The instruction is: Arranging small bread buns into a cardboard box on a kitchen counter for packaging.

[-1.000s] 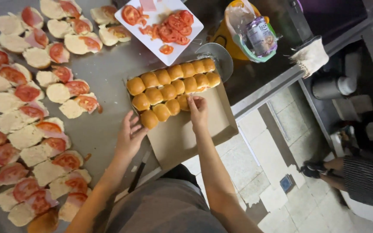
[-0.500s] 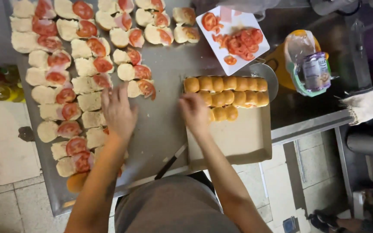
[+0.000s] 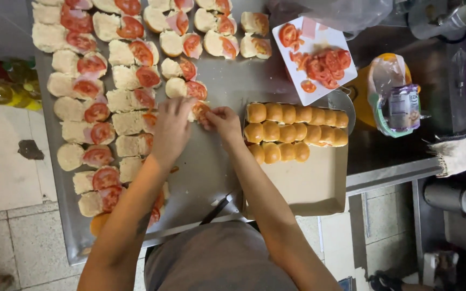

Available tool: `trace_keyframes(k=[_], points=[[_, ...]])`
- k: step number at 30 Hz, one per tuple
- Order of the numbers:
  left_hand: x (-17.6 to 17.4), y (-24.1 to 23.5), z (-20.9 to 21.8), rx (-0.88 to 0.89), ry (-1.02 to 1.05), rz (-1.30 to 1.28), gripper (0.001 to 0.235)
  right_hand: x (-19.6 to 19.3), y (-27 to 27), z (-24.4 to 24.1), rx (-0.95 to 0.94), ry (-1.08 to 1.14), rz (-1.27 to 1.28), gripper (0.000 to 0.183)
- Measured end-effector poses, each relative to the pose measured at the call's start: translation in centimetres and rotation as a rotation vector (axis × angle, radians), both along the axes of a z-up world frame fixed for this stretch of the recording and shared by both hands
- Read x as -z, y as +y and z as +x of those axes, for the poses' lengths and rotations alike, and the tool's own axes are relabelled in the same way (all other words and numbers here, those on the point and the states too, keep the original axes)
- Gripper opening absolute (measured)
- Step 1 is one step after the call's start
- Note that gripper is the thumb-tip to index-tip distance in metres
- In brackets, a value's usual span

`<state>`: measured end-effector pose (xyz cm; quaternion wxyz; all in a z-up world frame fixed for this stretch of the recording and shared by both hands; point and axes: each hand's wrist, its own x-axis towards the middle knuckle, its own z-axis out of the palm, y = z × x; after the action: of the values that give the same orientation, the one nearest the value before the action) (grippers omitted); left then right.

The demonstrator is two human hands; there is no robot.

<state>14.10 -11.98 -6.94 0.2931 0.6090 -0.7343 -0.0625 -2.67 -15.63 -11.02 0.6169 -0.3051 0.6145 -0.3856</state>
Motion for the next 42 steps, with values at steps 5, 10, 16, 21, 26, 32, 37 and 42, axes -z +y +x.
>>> trace_keyframes(k=[5, 10, 16, 21, 26, 32, 37, 42], points=[[-2.1, -0.7, -0.7, 0.070, 0.359, -0.043, 0.057, -1.7, 0.2, 0.4, -0.008, 0.049, -0.012, 0.036], [0.9, -0.3, -0.2, -0.068, 0.478, 0.052, 0.036, -0.5, 0.7, 0.5, 0.029, 0.048, -0.034, 0.029], [2.8, -0.1, -0.5, -0.250, 0.685, 0.489, 0.041, -2.4, 1.4, 0.6, -0.085, 0.464, -0.130, 0.026], [5.2, 0.2, -0.7, -0.262, 0.901, 0.552, 0.055, -2.8, 2.1, -0.4, -0.162, 0.392, -0.140, 0.022], [-2.4, 3.1, -1.5, -0.023, 1.077, 0.541, 0.079, -6.6, 5.8, -3.0, -0.113, 0.088, -0.251, 0.018], [-9.4, 6.3, -6.3, 0.309, 0.703, 0.112, 0.061, -13.8, 11.9, -8.1, -0.023, -0.098, -0.437, 0.017], [-11.0, 7.7, -11.9, 0.605, 0.312, -0.405, 0.043, -13.4, 15.7, -14.4, -0.009, -0.397, -0.185, 0.061], [-10.0, 8.8, -18.1, 0.611, 0.283, -0.517, 0.041, -13.8, 18.4, -18.5, 0.141, -0.407, -0.281, 0.044]])
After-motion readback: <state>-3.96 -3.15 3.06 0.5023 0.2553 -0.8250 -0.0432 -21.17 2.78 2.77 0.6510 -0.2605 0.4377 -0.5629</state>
